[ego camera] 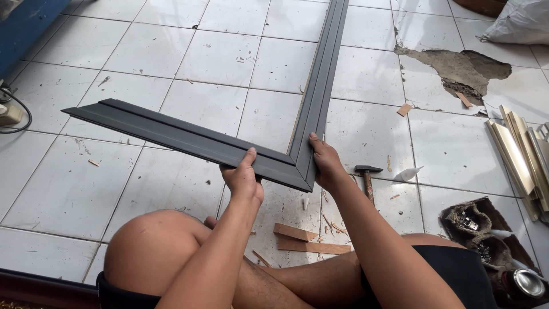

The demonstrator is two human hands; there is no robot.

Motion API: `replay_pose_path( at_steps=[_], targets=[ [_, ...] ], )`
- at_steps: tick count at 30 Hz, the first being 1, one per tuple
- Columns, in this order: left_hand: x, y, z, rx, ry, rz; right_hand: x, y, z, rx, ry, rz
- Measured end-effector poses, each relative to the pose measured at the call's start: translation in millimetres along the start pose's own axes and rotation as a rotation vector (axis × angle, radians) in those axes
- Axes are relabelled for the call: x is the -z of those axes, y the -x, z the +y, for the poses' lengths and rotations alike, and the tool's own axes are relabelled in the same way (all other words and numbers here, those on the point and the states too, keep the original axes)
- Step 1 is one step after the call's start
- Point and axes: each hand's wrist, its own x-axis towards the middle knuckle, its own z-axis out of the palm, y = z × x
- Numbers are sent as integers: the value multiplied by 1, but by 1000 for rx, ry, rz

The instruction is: Applying glue to the mitered ends of wooden frame pieces and joining them together to form a frame corner.

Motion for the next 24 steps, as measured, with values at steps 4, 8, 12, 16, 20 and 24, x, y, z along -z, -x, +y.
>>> replay_pose_path(
  at_steps=[4,8,12,16,20,24],
  targets=[
    [6,-7,-8,35,38,28,5,21,3,-82,93,-87],
    [8,-16,-9,22,4,69,-3,90,-18,-196,244,-175],
    [9,-14,-11,46,-2,90,3,119,-14,-202,271,-259],
    [9,-16,-16,70,20,109,11,103,10,-131,261,-227],
    [7,-6,-11,86,8,120,5,93,21,-62,342,-154],
    [10,-8,-13,93,18,130,5,106,5,-79,363,-201]
  ],
)
